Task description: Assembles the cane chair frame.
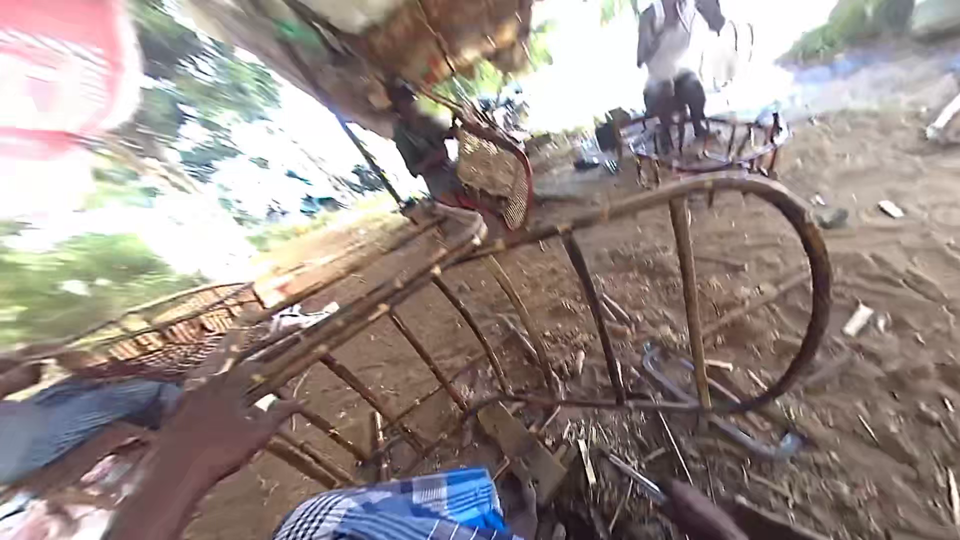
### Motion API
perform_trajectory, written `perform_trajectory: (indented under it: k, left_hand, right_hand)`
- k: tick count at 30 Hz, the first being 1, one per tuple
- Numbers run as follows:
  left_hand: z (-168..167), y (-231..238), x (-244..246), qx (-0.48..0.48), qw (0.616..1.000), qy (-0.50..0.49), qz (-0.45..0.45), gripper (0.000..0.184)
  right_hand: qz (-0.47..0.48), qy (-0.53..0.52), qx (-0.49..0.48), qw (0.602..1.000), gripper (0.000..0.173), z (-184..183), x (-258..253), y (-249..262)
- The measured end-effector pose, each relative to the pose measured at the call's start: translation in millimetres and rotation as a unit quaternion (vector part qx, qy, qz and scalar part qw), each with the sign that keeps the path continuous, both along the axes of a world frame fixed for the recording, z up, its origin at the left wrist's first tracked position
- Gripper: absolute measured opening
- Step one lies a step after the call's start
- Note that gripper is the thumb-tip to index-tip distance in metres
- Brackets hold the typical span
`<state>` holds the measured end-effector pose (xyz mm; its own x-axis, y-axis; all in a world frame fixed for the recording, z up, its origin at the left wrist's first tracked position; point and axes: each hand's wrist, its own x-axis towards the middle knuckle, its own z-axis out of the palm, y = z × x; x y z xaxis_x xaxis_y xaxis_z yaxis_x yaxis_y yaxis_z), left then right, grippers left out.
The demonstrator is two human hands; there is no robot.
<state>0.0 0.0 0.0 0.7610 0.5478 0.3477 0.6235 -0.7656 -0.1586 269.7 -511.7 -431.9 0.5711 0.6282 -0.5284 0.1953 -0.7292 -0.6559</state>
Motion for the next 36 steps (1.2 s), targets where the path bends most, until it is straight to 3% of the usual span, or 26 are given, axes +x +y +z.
perform_trajectory:
  k: [3,6,9,12,14,17,18,19,20,22,23,25,27,29,30,31,33,36]
  left_hand:
    - [1,-14,20,-0.014,0.997,-0.009,0.076,0.071]
    - [-6,-8,14,0.008,0.997,-0.016,0.070,0.062]
    - [-4,-5,10,0.034,0.997,-0.007,0.073,0.056]
    - [-7,-3,8,0.085,0.993,-0.003,0.078,0.041]
    - [-11,0,5,0.118,0.990,-0.003,0.081,0.030]
    - [-11,5,3,0.143,0.987,0.003,0.075,0.022]
    - [-12,9,0,0.150,0.986,-0.003,0.066,0.020]
    - [-14,12,-3,0.157,0.986,-0.009,0.054,0.021]
    - [-17,11,-6,0.154,0.987,-0.010,0.047,0.022]
    - [-12,1,-7,0.127,0.991,0.011,0.052,0.028]
    - [-9,0,-8,0.122,0.991,0.021,0.052,0.029]
    - [-14,6,-8,0.141,0.990,0.006,0.028,0.026]
    - [-20,12,-10,0.166,0.986,-0.022,0.002,0.024]
    - [-23,13,-12,0.172,0.984,-0.036,0.003,0.025]
    - [-25,12,-13,0.171,0.985,-0.037,0.002,0.026]
    - [-26,9,-14,0.167,0.985,-0.040,-0.004,0.029]
    - [-28,12,-24,0.169,0.981,-0.071,-0.062,0.039]
    - [-23,28,-41,0.146,0.970,-0.117,-0.153,0.059]
  right_hand:
    - [-0.027,0.008,0.140,0.990,0.042,17,-4,-10]
    - [-0.044,-0.004,0.211,0.977,0.057,61,-2,0]
    - [-0.042,-0.040,0.235,0.970,0.059,167,10,29]
    - [-0.044,-0.121,0.328,0.936,0.053,300,13,53]
    - [-0.064,-0.200,0.415,0.885,0.053,386,9,72]
    - [-0.082,-0.362,0.570,0.733,0.053,463,15,119]
    - [-0.074,-0.404,0.591,0.694,0.055,467,24,142]
    - [-0.056,-0.443,0.559,0.699,0.056,458,35,161]
    - [-0.030,-0.456,0.463,0.759,0.059,443,42,169]
    - [0.001,-0.307,0.259,0.916,0.052,439,51,171]
    - [-0.019,-0.218,0.232,0.948,0.047,449,53,170]
    - [-0.070,-0.172,0.308,0.933,0.045,480,43,157]
    - [-0.086,-0.298,0.426,0.850,0.049,496,32,156]
    - [-0.092,-0.445,0.459,0.764,0.055,486,30,180]
    - [-0.074,-0.480,0.398,0.778,0.057,470,33,188]
    - [-0.032,-0.463,0.297,0.834,0.058,456,36,188]
    - [0.027,-0.341,0.154,0.927,0.054,447,45,186]
    - [0.029,-0.299,0.207,0.931,0.049,427,48,157]
